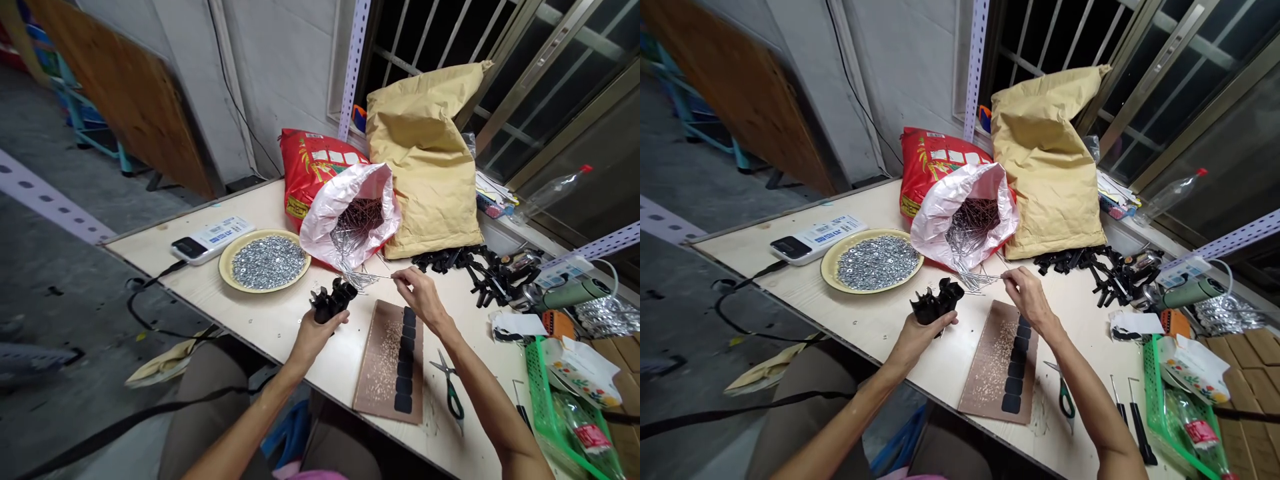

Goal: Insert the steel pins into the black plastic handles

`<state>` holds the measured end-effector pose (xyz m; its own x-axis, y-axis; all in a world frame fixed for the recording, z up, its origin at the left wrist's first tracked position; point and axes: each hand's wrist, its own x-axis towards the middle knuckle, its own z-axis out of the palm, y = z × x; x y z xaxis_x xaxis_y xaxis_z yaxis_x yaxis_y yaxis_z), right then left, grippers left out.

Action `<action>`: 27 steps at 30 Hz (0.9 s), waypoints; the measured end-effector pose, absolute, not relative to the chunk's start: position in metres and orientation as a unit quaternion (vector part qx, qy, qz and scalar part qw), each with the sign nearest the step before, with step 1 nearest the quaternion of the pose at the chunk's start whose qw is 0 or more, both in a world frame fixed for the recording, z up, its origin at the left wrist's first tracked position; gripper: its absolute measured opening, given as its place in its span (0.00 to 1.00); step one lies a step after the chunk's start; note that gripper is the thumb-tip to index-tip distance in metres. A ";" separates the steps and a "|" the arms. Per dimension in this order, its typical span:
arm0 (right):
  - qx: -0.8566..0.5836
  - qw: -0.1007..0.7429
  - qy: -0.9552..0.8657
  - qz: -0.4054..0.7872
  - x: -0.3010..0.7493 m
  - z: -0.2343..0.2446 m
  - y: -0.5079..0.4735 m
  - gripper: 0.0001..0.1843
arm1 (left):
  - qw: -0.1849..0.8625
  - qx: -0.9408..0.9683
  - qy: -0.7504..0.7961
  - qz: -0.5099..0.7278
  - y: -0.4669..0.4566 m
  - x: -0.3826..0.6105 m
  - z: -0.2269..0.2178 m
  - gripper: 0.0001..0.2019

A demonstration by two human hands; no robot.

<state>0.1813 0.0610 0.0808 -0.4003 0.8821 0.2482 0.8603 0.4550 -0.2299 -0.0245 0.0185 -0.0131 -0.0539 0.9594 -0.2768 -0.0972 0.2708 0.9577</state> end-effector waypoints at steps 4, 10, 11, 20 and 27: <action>-0.428 0.245 -0.869 0.044 0.173 0.103 0.040 0.09 | 0.530 0.419 0.571 0.466 0.017 -0.017 -0.012 0.16; -0.399 0.147 -0.904 -0.044 0.159 0.116 0.029 0.14 | 0.498 0.452 0.554 0.490 0.019 -0.016 -0.009 0.13; -0.400 0.143 -0.904 -0.056 0.159 0.118 0.029 0.15 | 0.498 0.454 0.553 0.490 0.019 -0.016 -0.009 0.13; -0.366 0.146 -0.919 -0.014 0.153 0.115 0.035 0.13 | 0.486 0.486 0.549 0.476 0.023 -0.017 -0.009 0.11; -0.351 0.237 -0.896 0.133 0.147 0.103 0.055 0.11 | 0.491 0.495 0.549 0.461 0.022 -0.023 -0.016 0.10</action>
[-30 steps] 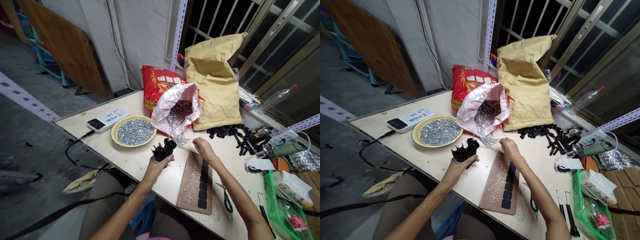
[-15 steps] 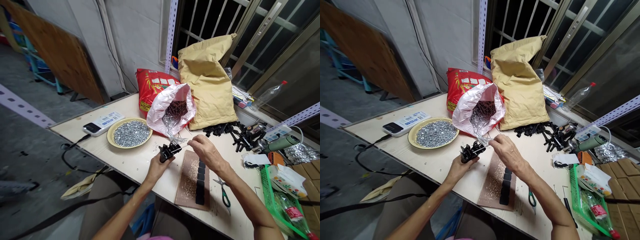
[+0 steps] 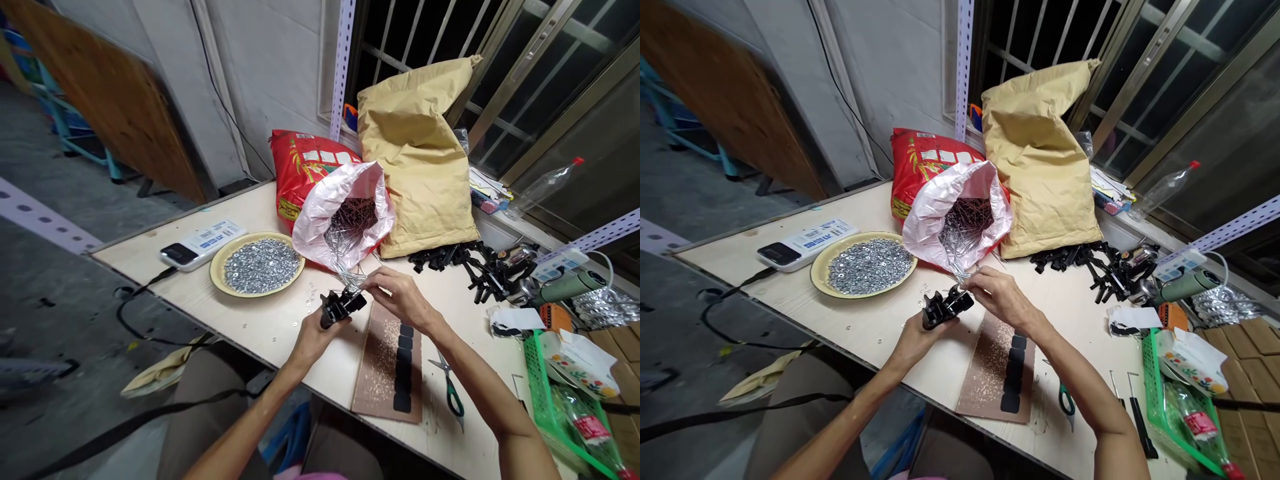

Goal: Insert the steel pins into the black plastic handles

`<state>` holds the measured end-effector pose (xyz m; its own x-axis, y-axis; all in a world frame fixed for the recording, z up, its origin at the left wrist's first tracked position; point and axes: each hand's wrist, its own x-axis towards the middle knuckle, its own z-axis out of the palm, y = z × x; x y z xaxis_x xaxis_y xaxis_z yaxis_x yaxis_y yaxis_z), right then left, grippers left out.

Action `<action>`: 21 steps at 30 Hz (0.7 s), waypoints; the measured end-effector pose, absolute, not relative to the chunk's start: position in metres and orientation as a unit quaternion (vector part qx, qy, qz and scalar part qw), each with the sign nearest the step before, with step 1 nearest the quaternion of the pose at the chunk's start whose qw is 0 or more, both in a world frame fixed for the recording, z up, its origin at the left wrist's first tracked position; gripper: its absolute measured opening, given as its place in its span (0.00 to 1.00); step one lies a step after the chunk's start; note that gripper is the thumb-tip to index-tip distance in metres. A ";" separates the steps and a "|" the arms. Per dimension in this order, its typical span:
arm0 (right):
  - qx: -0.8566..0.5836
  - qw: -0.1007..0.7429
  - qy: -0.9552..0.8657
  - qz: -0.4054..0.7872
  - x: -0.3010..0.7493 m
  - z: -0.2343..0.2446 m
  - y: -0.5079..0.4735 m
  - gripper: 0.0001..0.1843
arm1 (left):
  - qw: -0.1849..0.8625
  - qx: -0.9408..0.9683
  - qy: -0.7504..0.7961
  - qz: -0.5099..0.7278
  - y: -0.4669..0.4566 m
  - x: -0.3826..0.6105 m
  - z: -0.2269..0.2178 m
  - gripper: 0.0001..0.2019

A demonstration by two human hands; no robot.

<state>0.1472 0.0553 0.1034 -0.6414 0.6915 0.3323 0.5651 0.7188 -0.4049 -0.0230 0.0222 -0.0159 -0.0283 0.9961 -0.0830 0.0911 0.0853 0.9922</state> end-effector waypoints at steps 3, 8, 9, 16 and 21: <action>-0.361 0.256 -0.886 0.136 0.142 0.104 0.057 0.10 | 0.490 0.495 0.554 0.455 0.025 -0.026 -0.017 0.10; -0.339 0.226 -0.883 0.232 0.137 0.109 0.063 0.08 | 0.501 0.484 0.552 0.459 0.029 -0.028 -0.010 0.12; -0.350 0.232 -0.875 0.242 0.138 0.107 0.067 0.09 | 0.509 0.474 0.556 0.455 0.028 -0.028 -0.007 0.12; -0.539 0.011 -0.836 0.104 0.143 0.044 0.087 0.08 | 0.517 0.378 0.614 0.462 0.021 -0.035 0.017 0.20; -0.527 -0.052 -0.847 0.055 0.121 0.007 0.087 0.12 | 0.533 0.370 0.589 0.481 0.019 -0.030 0.021 0.25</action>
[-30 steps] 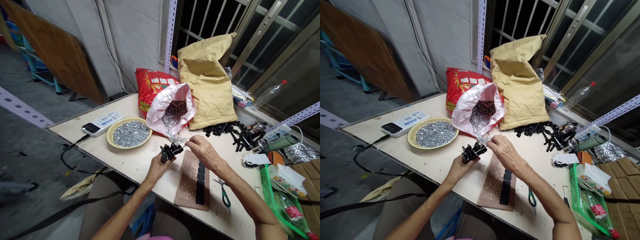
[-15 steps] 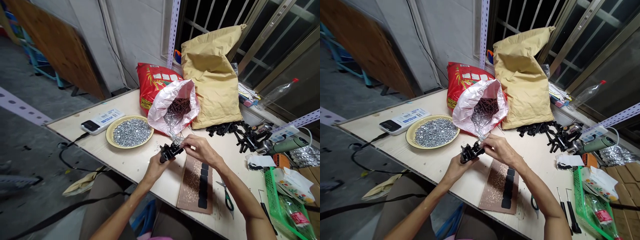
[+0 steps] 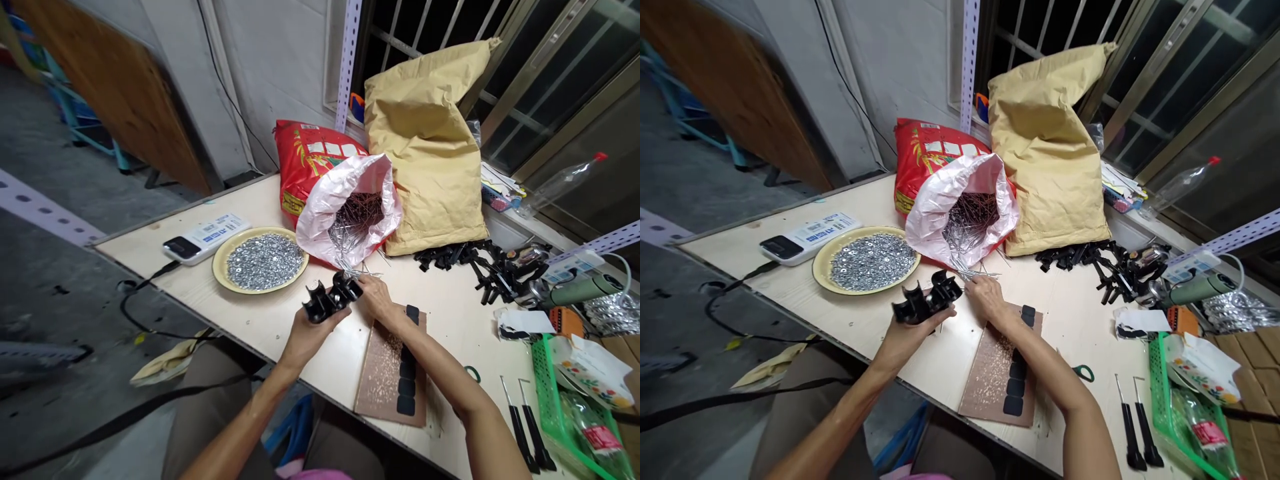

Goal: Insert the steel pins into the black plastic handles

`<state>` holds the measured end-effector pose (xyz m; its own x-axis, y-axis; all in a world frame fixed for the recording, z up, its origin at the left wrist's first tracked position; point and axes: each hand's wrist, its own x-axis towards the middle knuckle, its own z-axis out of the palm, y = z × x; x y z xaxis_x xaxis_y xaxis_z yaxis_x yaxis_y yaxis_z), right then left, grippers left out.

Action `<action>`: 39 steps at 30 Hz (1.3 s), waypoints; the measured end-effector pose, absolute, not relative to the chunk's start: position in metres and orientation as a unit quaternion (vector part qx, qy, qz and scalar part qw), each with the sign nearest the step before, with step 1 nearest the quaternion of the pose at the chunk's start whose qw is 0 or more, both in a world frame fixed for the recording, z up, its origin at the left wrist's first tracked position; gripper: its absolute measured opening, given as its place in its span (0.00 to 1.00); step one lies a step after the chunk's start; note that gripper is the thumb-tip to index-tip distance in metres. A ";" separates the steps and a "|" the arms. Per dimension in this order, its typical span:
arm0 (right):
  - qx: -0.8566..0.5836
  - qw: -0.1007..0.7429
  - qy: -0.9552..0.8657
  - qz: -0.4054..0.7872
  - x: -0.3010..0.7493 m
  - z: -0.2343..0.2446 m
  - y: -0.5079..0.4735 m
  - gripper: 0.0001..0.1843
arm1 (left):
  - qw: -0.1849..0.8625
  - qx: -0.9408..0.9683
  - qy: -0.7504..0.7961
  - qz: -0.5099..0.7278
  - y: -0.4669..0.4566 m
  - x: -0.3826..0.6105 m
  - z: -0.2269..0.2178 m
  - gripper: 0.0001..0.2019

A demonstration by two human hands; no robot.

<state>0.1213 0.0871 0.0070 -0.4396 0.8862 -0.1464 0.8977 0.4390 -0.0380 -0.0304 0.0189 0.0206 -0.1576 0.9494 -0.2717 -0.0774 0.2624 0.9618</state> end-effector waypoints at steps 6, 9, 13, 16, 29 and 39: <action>0.528 0.011 0.849 -0.011 0.108 -0.003 0.092 0.14 | 0.558 0.375 0.547 0.499 0.022 -0.030 0.019 0.19; 0.560 -0.014 0.829 -0.016 0.116 0.004 0.093 0.10 | 0.584 0.371 0.518 0.503 0.026 -0.035 0.010 0.15; 0.577 -0.228 0.776 -0.119 0.135 0.031 0.086 0.15 | 0.573 0.390 0.554 0.462 0.029 -0.036 -0.003 0.17; 0.504 -0.435 0.706 -0.244 0.136 0.060 0.073 0.20 | 0.522 0.448 0.564 0.456 0.029 -0.030 -0.006 0.18; 0.412 -0.511 0.723 -0.215 0.118 0.079 0.038 0.09 | 0.370 0.656 0.511 0.415 0.024 -0.021 -0.008 0.05; 0.385 -0.401 0.817 -0.154 0.135 0.088 0.037 0.06 | 0.375 0.653 0.517 0.407 0.025 -0.017 -0.005 0.04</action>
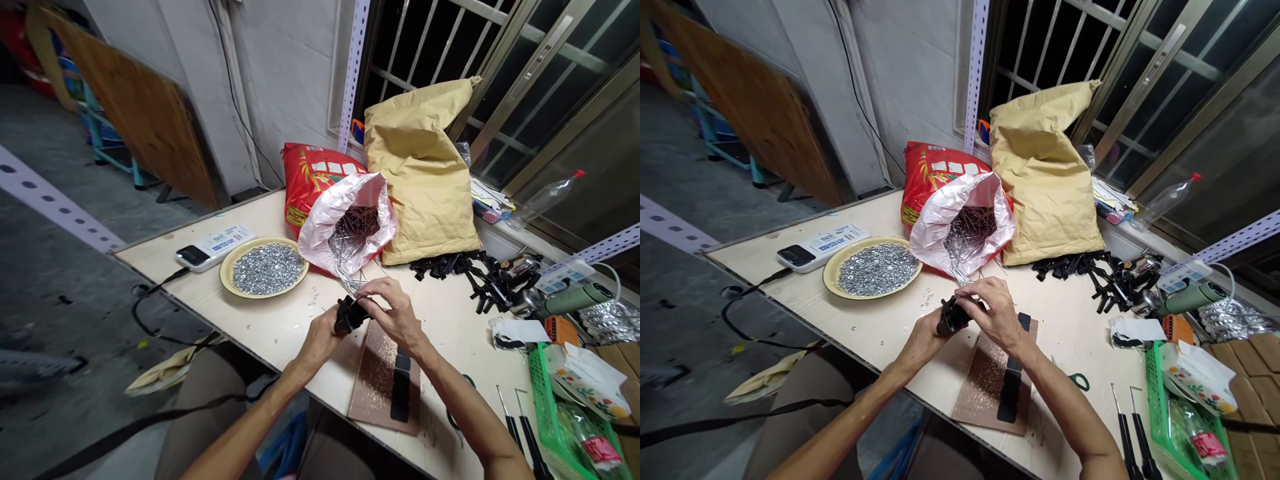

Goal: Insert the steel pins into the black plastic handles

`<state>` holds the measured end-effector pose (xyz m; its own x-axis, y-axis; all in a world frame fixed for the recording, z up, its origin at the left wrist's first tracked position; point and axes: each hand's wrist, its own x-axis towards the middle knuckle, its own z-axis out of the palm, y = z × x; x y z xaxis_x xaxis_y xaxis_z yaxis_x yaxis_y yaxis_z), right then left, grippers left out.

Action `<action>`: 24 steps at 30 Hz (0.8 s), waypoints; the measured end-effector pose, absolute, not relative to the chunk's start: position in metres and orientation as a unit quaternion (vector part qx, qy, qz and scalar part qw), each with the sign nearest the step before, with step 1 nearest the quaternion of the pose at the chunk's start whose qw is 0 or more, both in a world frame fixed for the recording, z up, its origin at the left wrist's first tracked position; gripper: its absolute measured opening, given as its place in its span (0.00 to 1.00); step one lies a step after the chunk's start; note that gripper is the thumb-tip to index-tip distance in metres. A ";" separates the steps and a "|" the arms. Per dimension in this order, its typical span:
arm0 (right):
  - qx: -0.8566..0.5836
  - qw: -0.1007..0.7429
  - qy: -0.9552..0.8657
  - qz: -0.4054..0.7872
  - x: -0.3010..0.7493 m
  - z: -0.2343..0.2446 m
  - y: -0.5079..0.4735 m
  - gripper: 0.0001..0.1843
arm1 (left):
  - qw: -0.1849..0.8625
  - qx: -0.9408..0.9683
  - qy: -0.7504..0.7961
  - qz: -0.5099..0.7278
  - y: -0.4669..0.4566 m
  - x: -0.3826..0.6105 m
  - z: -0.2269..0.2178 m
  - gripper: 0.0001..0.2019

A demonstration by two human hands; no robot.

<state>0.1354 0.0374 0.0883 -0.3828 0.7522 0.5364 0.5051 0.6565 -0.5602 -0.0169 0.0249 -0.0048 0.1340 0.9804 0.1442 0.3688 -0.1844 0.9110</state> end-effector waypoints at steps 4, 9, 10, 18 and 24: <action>-0.533 0.331 -0.772 0.101 0.169 0.082 0.060 0.10 | 0.398 0.624 0.526 0.419 0.023 -0.020 -0.002 0.07; -0.708 -0.024 -0.705 0.026 0.191 0.046 0.083 0.12 | 0.438 0.575 0.531 0.443 0.021 -0.019 0.003 0.12; -0.709 -0.044 -0.703 0.027 0.190 0.038 0.085 0.11 | 0.446 0.562 0.532 0.449 0.022 -0.017 0.003 0.13; -0.723 -0.047 -0.689 -0.021 0.196 0.036 0.081 0.13 | 0.522 0.493 0.546 0.431 0.035 -0.017 -0.003 0.14; -0.516 0.190 -0.831 -0.083 0.192 0.087 0.053 0.12 | 0.504 0.526 0.547 0.412 0.037 -0.013 -0.005 0.12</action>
<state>0.1919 0.0533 0.0872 -0.3946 0.8264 0.4018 0.8896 0.4531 -0.0583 -0.0133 0.0371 -0.0052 0.0627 0.9911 -0.1178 0.1600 0.1065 0.9814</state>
